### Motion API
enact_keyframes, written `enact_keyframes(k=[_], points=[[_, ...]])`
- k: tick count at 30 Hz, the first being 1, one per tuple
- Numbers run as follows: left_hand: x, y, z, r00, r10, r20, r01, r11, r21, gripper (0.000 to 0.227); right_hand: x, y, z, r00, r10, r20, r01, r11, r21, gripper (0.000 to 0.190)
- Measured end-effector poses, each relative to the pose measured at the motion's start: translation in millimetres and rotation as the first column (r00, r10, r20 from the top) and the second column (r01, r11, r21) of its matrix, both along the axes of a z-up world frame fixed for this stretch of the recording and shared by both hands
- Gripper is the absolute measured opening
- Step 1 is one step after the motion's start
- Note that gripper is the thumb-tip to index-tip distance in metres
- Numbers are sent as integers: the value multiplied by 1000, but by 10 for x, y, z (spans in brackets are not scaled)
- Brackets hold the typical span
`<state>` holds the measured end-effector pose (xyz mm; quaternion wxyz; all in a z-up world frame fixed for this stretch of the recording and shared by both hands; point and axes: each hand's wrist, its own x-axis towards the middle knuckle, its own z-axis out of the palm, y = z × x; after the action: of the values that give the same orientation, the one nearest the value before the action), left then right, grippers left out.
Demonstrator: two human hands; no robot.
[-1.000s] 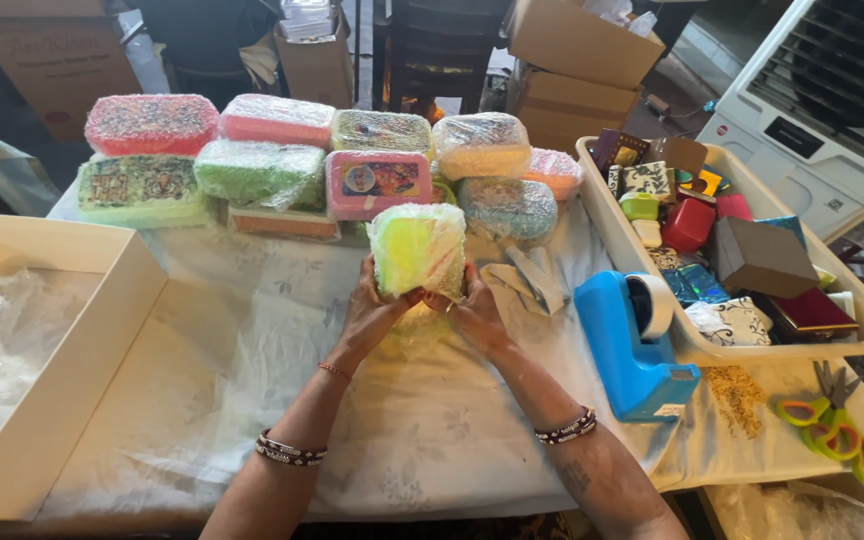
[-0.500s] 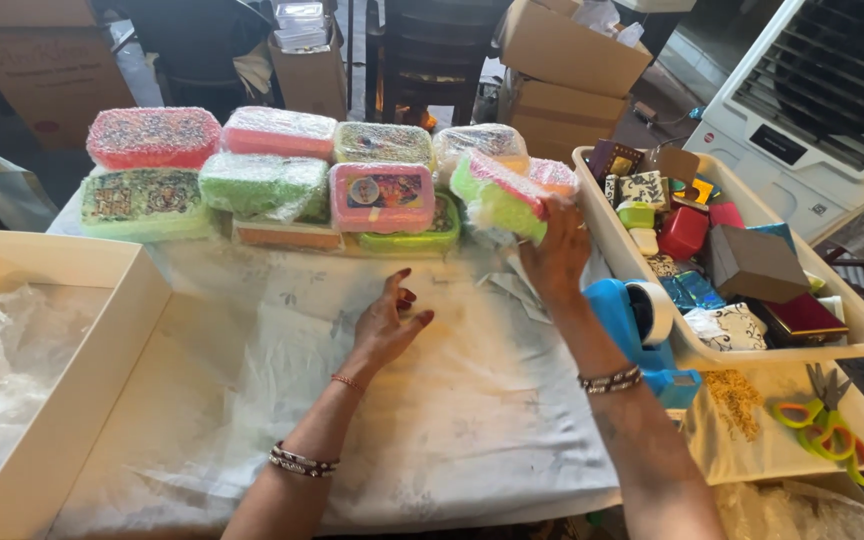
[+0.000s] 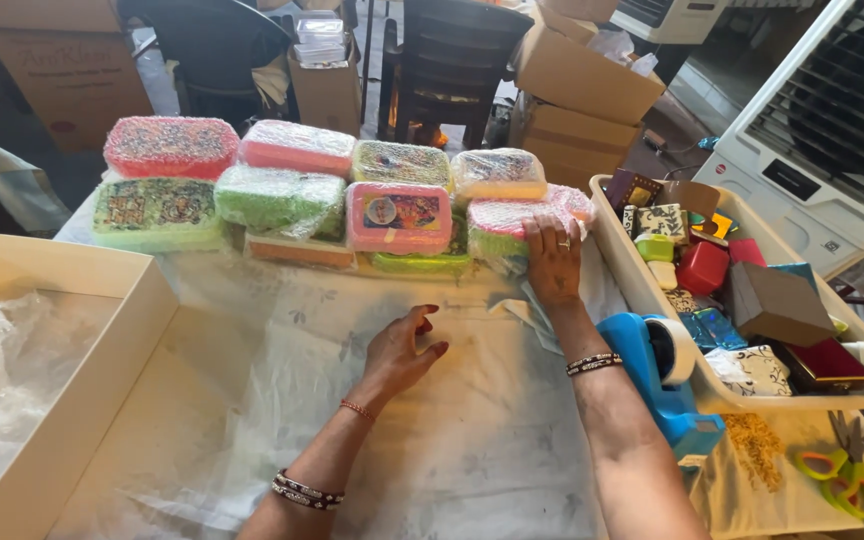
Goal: The person handles several plastic containers, wraps one container in bubble wrap, and wipes the lid of another container with a cloth.
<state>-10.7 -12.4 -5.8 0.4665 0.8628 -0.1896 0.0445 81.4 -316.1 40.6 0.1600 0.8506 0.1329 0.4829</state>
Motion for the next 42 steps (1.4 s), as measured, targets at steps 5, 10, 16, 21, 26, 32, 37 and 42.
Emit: enact_keyframes(k=[5,10,16,21,26,32,37,42], points=[[-66,10,72,1000,-11,9,10,1000,28,50,-150,-2,206,988,84,-128,-79,996,41,56],[-56,8,87,1000,-22,14,22,999,33,44,-140,-147,168,986,74,-150,-80,996,-29,50],[-59,6,102,999,-37,39,34,997,70,43,-81,-75,51,997,-21,-69,21,1000,-6,49],[-80,11,111,997,-43,69,38,996,78,41,-177,-58,42,968,22,-251,-1,996,84,65],[-71,15,94,996,-54,66,48,995,91,41,-155,-20,-94,978,-14,-206,35,995,97,67],[-39,27,80,997,-53,55,48,995,91,41,-215,36,-24,968,-45,-248,78,989,126,76],[-10,45,18,997,-71,32,69,996,65,42,-263,29,43,962,-30,-272,62,992,110,78],[-23,54,43,994,-87,70,82,994,70,41,-657,233,306,976,88,-200,9,898,441,68]])
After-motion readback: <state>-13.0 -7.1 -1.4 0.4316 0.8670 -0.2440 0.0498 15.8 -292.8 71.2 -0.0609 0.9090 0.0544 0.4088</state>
